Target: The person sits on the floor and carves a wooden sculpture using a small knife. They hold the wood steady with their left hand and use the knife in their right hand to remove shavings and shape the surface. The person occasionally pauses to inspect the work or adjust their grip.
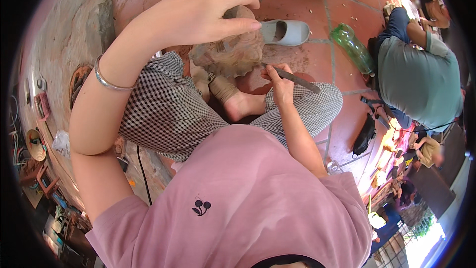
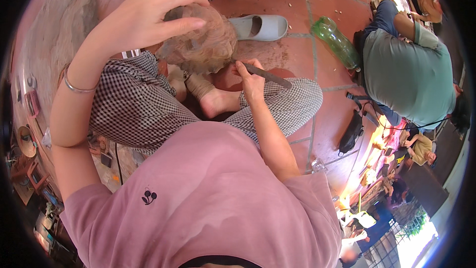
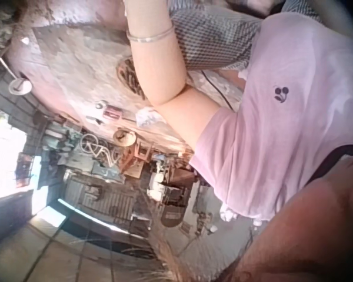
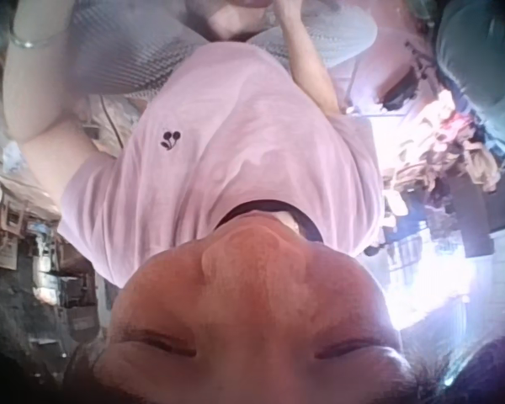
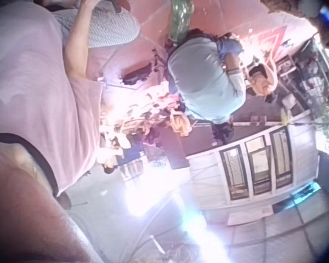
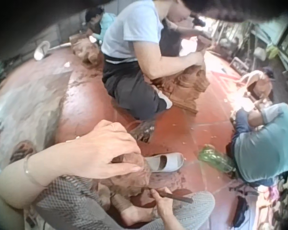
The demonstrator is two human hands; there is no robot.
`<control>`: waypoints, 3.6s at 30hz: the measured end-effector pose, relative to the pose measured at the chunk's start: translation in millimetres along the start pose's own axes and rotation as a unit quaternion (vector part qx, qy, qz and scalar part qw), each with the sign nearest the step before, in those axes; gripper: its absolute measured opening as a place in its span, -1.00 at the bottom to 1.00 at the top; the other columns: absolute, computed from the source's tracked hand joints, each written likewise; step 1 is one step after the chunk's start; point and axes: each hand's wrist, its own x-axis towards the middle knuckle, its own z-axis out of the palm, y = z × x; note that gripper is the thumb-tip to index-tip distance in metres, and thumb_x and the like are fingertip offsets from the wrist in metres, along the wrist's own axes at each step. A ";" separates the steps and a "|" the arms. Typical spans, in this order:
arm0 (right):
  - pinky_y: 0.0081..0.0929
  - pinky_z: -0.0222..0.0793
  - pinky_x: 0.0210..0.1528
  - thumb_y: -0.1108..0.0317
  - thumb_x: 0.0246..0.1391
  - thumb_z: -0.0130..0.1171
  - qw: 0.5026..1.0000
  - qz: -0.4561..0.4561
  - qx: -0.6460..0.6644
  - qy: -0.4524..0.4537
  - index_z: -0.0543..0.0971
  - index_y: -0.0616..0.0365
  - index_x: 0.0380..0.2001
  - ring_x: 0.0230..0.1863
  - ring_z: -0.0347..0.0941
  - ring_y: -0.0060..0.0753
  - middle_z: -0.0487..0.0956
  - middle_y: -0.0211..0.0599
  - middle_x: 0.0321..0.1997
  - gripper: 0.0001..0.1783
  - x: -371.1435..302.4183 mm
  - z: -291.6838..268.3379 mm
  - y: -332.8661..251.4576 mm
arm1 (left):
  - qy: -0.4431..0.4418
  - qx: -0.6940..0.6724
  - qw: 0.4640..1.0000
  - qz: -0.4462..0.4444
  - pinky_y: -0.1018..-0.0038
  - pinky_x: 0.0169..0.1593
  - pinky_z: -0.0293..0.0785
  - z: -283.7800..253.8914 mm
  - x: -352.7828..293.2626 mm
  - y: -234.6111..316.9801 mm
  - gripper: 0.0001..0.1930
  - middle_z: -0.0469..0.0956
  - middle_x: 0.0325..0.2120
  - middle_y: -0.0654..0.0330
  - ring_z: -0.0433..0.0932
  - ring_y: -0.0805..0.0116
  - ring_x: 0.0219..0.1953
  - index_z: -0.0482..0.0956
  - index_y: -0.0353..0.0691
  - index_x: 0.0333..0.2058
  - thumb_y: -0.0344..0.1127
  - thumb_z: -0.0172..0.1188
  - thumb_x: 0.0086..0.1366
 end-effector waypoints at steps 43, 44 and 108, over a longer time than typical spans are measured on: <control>-0.54 0.51 -0.36 0.35 0.20 0.25 0.996 0.068 0.048 0.027 0.48 0.20 -0.31 -0.40 0.56 -0.46 0.64 -0.20 -0.35 -0.82 -9.9 -38.9 26.5 | 0.040 0.028 0.991 -0.122 0.26 -0.04 0.53 -18.4 22.0 -56.4 -0.75 0.67 -0.24 0.03 0.63 0.06 -0.14 0.67 -0.30 -0.31 -0.27 0.20 0.09; -0.54 0.50 -0.36 0.35 0.20 0.25 0.996 0.067 0.044 0.028 0.48 0.20 -0.31 -0.40 0.56 -0.47 0.64 -0.20 -0.35 -0.82 -9.3 -38.8 27.1 | 0.042 0.038 0.992 -0.111 0.26 -0.04 0.53 -17.2 21.3 -54.9 -0.75 0.67 -0.25 0.04 0.62 0.05 -0.15 0.67 -0.30 -0.30 -0.27 0.20 0.09; -0.52 0.46 -0.44 0.28 0.32 0.08 0.970 0.066 -0.232 0.027 0.54 0.28 -0.29 -0.49 0.55 -0.50 0.63 -0.28 -0.45 -0.76 20.4 -45.9 73.9 | 0.059 0.005 0.993 -0.106 0.26 -0.23 0.48 -8.6 22.7 -57.3 -0.75 0.60 -0.44 0.03 0.59 0.08 -0.33 0.63 -0.32 -0.39 -0.27 0.11 0.35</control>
